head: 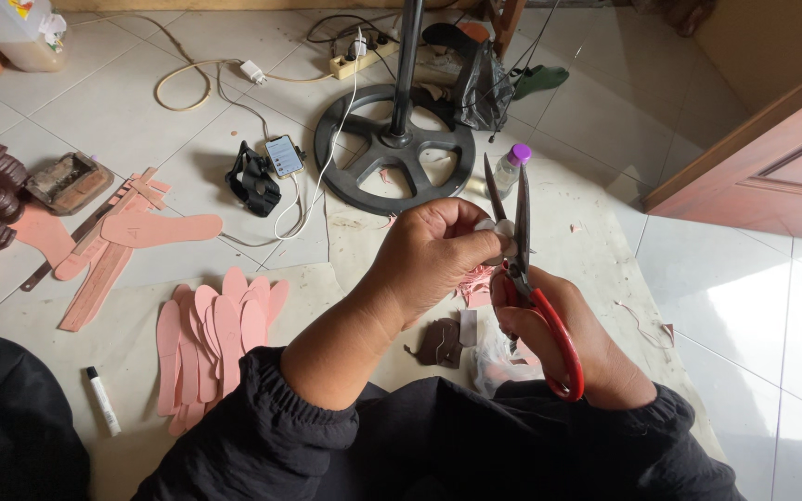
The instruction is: The person sits on the floor and uses red-handled scissors to cut cloud-shaped pieces from a white foam sheet. They trim the edges of the shapes and place the finished pieces on the floor among other cutouts.
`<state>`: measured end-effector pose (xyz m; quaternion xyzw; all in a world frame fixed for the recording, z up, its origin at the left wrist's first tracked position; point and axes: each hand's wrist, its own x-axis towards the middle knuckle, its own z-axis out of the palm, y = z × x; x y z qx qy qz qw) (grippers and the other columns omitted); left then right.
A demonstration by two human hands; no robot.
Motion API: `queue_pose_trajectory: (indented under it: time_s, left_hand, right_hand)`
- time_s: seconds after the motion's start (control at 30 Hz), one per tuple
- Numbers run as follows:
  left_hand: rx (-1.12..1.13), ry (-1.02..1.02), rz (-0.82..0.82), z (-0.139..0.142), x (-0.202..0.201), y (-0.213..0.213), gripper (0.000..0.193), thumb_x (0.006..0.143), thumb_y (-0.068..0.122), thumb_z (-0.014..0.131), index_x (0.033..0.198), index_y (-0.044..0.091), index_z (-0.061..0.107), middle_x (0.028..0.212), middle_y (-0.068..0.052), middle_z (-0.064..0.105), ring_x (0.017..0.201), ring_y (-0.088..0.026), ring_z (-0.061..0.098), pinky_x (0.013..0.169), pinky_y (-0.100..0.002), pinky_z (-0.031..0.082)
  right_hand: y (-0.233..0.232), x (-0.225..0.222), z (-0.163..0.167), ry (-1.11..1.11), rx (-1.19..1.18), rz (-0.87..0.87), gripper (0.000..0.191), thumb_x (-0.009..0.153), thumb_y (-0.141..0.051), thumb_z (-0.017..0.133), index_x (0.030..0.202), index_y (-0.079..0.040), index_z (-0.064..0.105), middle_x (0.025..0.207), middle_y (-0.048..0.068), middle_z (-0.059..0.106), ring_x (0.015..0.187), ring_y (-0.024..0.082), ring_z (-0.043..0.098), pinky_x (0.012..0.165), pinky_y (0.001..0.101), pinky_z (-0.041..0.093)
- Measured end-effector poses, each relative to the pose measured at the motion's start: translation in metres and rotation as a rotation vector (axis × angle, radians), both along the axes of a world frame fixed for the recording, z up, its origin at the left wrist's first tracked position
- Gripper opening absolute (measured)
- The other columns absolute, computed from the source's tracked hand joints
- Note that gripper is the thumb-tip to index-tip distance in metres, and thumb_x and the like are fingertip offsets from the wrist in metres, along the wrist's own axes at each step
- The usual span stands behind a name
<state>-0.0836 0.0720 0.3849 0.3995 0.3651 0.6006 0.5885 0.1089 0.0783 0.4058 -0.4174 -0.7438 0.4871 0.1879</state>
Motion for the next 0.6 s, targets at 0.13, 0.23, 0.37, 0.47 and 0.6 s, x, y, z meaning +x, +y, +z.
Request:
queue_pose_trajectory:
  time_s: [0.13, 0.23, 0.37, 0.47, 0.6]
  left_hand:
    - [-0.039, 0.036, -0.018, 0.0025, -0.0032, -0.0023, 0.015, 0.09, 0.008, 0.072, 0.096, -0.005, 0.068, 0.089, -0.012, 0.076, 0.081, -0.014, 0.073, 0.074, -0.026, 0.06]
    - [-0.044, 0.006, -0.052, 0.003, -0.004, -0.001, 0.014, 0.089, 0.007, 0.071, 0.099, -0.004, 0.068, 0.091, -0.011, 0.076, 0.083, -0.014, 0.074, 0.076, -0.026, 0.061]
    - [0.003, -0.083, -0.066, 0.0011, 0.0006, 0.001, 0.014, 0.091, 0.007, 0.07, 0.102, 0.001, 0.065, 0.09, -0.012, 0.076, 0.082, -0.015, 0.074, 0.076, -0.028, 0.061]
    - [0.03, -0.084, -0.053, -0.0002, 0.0003, 0.0006, 0.012, 0.093, 0.007, 0.068, 0.103, 0.001, 0.067, 0.092, -0.011, 0.076, 0.085, -0.012, 0.074, 0.077, -0.026, 0.061]
    - [0.04, 0.048, 0.006, 0.0003, 0.0006, -0.0032, 0.013, 0.093, 0.009, 0.071, 0.099, -0.003, 0.069, 0.092, -0.01, 0.075, 0.082, -0.01, 0.072, 0.074, -0.025, 0.06]
  right_hand:
    - [-0.0005, 0.0019, -0.0004, -0.002, 0.019, 0.015, 0.011, 0.082, -0.015, 0.059, 0.087, -0.005, 0.06, 0.07, 0.002, 0.056, 0.066, 0.013, 0.052, 0.061, 0.0298, 0.047]
    - [0.0001, 0.002, -0.001, -0.003, -0.002, 0.004, 0.011, 0.081, -0.014, 0.059, 0.087, -0.004, 0.06, 0.07, 0.002, 0.056, 0.066, 0.013, 0.053, 0.061, 0.0304, 0.048]
    - [0.0017, 0.0021, -0.0019, 0.037, -0.023, -0.015, 0.012, 0.08, -0.012, 0.058, 0.088, -0.004, 0.06, 0.072, 0.002, 0.057, 0.067, 0.013, 0.053, 0.062, 0.0304, 0.049]
    - [0.0022, 0.0033, -0.0028, 0.018, -0.02, -0.034, 0.012, 0.08, -0.011, 0.059, 0.089, -0.004, 0.06, 0.072, 0.003, 0.058, 0.068, 0.013, 0.053, 0.062, 0.0303, 0.048]
    - [0.0008, 0.0035, -0.0059, 0.007, 0.0, -0.033, 0.012, 0.081, -0.013, 0.061, 0.09, -0.005, 0.061, 0.072, 0.002, 0.058, 0.067, 0.012, 0.053, 0.061, 0.0298, 0.047]
